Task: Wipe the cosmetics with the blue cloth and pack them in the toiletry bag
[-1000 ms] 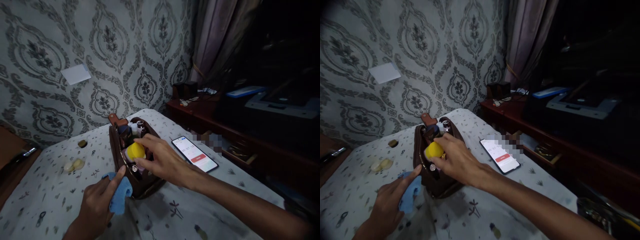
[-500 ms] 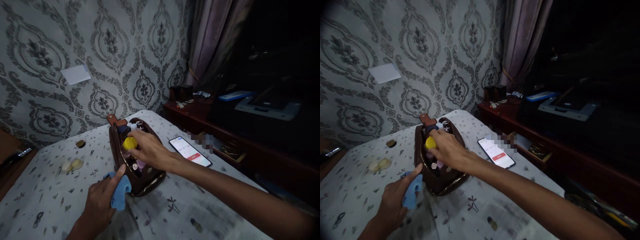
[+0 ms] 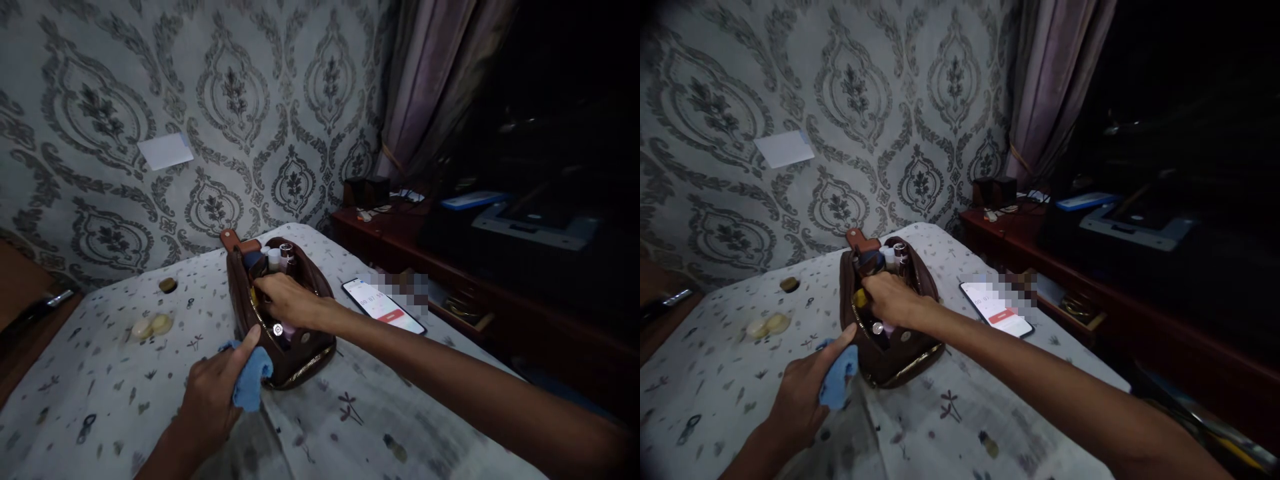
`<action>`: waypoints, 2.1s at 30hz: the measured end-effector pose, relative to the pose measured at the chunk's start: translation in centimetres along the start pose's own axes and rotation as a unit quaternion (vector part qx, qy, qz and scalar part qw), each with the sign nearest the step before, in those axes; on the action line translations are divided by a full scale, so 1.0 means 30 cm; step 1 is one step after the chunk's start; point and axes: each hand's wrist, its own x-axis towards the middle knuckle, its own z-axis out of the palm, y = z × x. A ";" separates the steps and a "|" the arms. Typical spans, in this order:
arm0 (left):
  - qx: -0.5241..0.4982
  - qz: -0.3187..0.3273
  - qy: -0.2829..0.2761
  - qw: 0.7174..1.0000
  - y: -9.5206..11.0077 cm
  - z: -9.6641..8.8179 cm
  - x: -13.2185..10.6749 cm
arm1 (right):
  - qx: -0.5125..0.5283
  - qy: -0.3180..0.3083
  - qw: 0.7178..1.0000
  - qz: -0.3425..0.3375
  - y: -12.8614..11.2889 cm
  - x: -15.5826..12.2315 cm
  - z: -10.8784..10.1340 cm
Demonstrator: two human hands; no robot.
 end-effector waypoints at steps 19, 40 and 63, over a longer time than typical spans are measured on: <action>0.024 -0.070 -0.011 0.997 -0.090 0.042 -0.087 | 0.122 0.272 0.946 -0.123 -0.093 -0.178 -0.002; 0.126 -0.550 -0.108 0.819 -1.008 0.047 0.052 | 0.466 0.043 0.883 0.021 -0.235 -0.080 0.552; -0.151 -0.287 -0.067 0.943 -0.649 0.105 0.032 | 0.485 0.061 0.873 0.002 -0.234 -0.093 0.536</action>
